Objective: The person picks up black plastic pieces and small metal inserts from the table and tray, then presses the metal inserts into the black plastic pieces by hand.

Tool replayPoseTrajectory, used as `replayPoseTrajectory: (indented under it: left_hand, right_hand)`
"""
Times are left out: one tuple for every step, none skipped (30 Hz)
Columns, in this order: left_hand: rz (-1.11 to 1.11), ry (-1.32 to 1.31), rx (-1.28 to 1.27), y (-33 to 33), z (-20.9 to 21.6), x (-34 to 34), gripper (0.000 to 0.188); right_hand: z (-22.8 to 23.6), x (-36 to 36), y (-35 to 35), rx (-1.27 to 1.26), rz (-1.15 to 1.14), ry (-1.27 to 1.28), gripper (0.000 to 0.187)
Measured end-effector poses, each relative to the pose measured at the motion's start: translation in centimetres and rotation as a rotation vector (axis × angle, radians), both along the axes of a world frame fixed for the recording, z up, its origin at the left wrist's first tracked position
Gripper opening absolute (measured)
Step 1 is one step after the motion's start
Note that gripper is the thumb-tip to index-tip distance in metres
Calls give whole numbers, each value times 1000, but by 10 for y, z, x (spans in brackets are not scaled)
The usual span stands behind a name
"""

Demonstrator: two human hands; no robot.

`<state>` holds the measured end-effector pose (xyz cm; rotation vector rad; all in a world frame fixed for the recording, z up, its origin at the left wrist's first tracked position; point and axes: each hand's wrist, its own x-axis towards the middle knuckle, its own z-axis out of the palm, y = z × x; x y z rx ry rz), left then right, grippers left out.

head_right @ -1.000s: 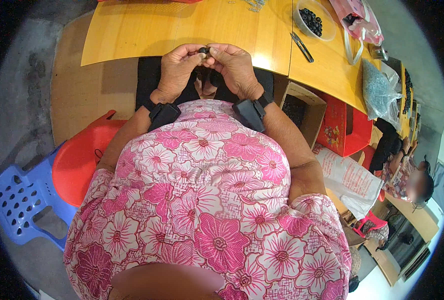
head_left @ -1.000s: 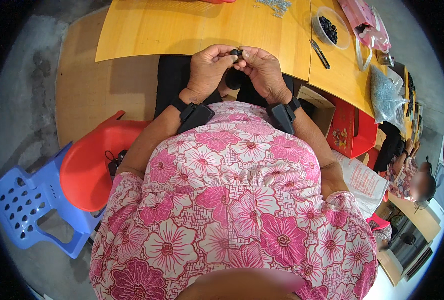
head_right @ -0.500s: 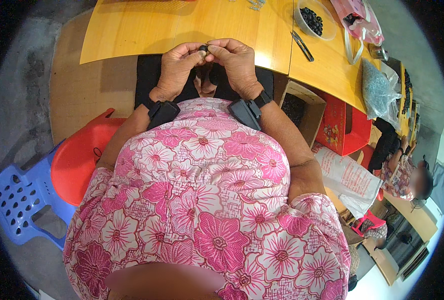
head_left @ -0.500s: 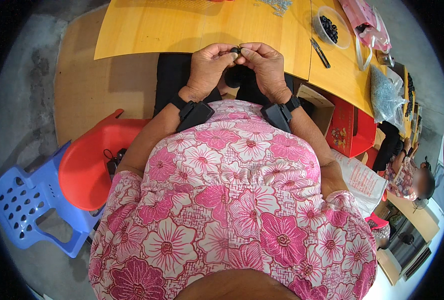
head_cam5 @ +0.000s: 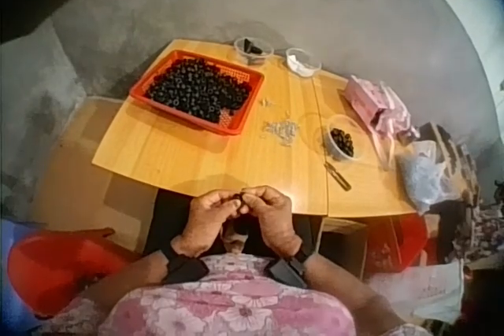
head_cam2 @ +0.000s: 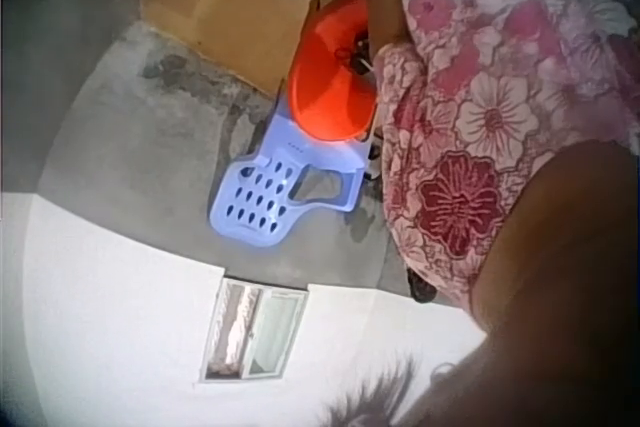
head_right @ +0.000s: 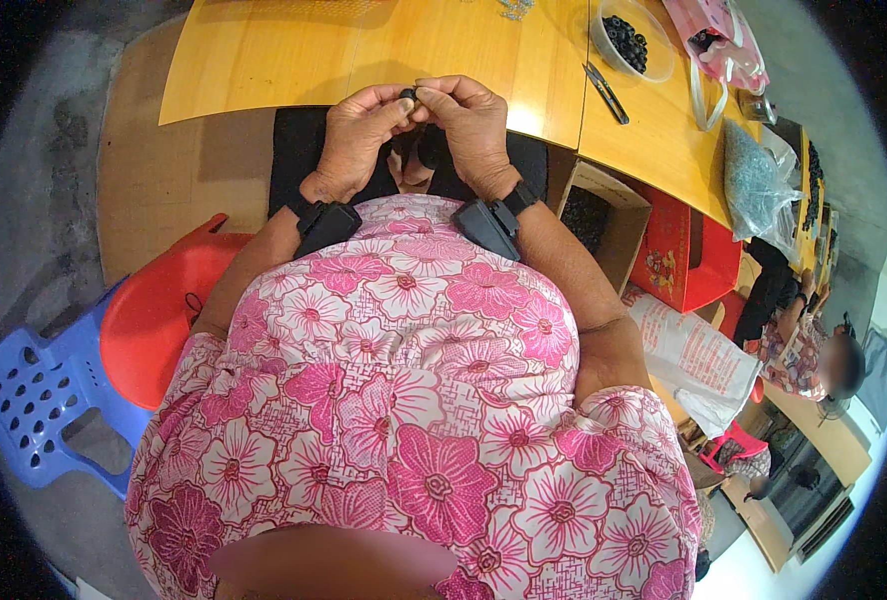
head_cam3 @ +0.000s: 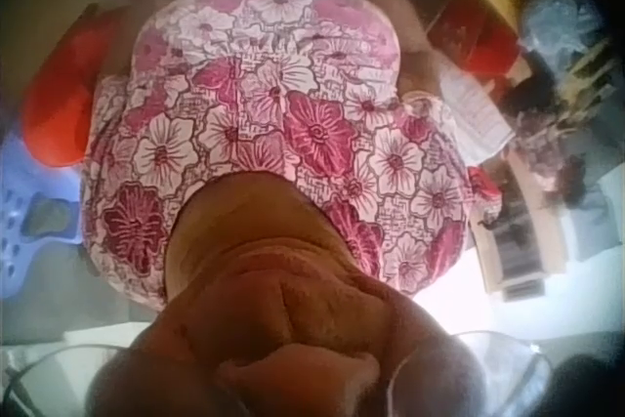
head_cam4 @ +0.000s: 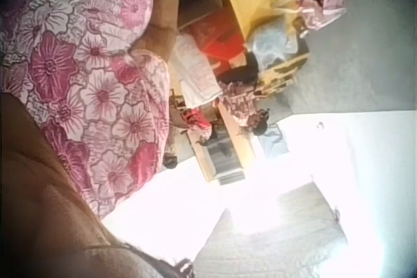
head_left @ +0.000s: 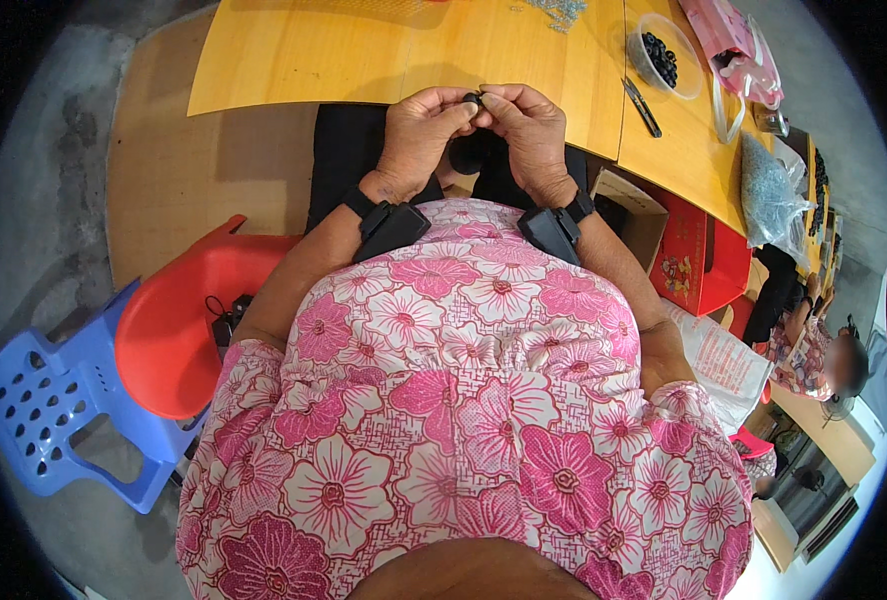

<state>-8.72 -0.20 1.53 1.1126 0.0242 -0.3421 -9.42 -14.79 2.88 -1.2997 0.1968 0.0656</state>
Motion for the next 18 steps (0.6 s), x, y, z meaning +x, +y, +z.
replayPoseTrajectory:
  left_hand:
    - [3, 13, 5, 0, 0, 0, 19]
    - [6, 27, 9, 0, 0, 0, 19]
    - [6, 27, 9, 0, 0, 0, 19]
    - [8, 23, 10, 0, 0, 0, 19]
    - [10, 19, 11, 0, 0, -1, 19]
    - [12, 19, 10, 0, 0, -1, 19]
    - [5, 13, 11, 1, 1, -1, 19]
    - [-2, 7, 13, 2, 1, -1, 19]
    - [-1, 7, 14, 3, -1, -1, 19]
    - [-19, -2, 7, 4, -4, 0, 20]
    - [-38, -11, 0, 4, -6, 0, 20]
    - [-38, -11, 1, 5, -8, 0, 20]
    - [-44, -31, -5, 5, -10, 0, 20]
    - [-50, -51, -12, 5, -10, 0, 21]
    - [-52, -51, -12, 5, -11, 0, 21]
    - [-43, -42, -10, 4, -11, 0, 22]
    - [-35, -34, -7, 3, -9, 0, 22]
    - [-38, -35, -7, 3, -8, 0, 22]
  right_hand:
    - [0, 0, 0, 17, 8, 8, 10]
    - [0, 0, -1, 17, 9, 9, 10]
    - [0, 0, -1, 0, 16, 0, 10]
    - [0, 0, -1, -18, 24, -9, 10]
    - [-1, 0, -1, -18, 25, -8, 10]
    - [-1, 1, -2, 26, 41, 7, 10]
    - [-1, 1, -3, 70, 57, 22, 10]
    - [-2, 2, -5, 70, 58, 22, 10]
    - [-4, 3, -9, 138, 107, 46, 10]
    - [-7, 4, -12, 205, 156, 71, 10]
    - [-9, 5, -14, 206, 156, 71, 10]
    - [-11, 6, -16, 252, 196, 92, 10]
    - [-13, 6, -18, 299, 236, 114, 10]
    - [-12, 6, -18, 299, 234, 114, 10]
    - [-11, 6, -17, 332, 259, 119, 10]
    - [-11, 6, -18, 364, 283, 124, 11]
    - [-12, 6, -19, 364, 281, 123, 11]
    - [-13, 8, -22, 410, 332, 139, 13]
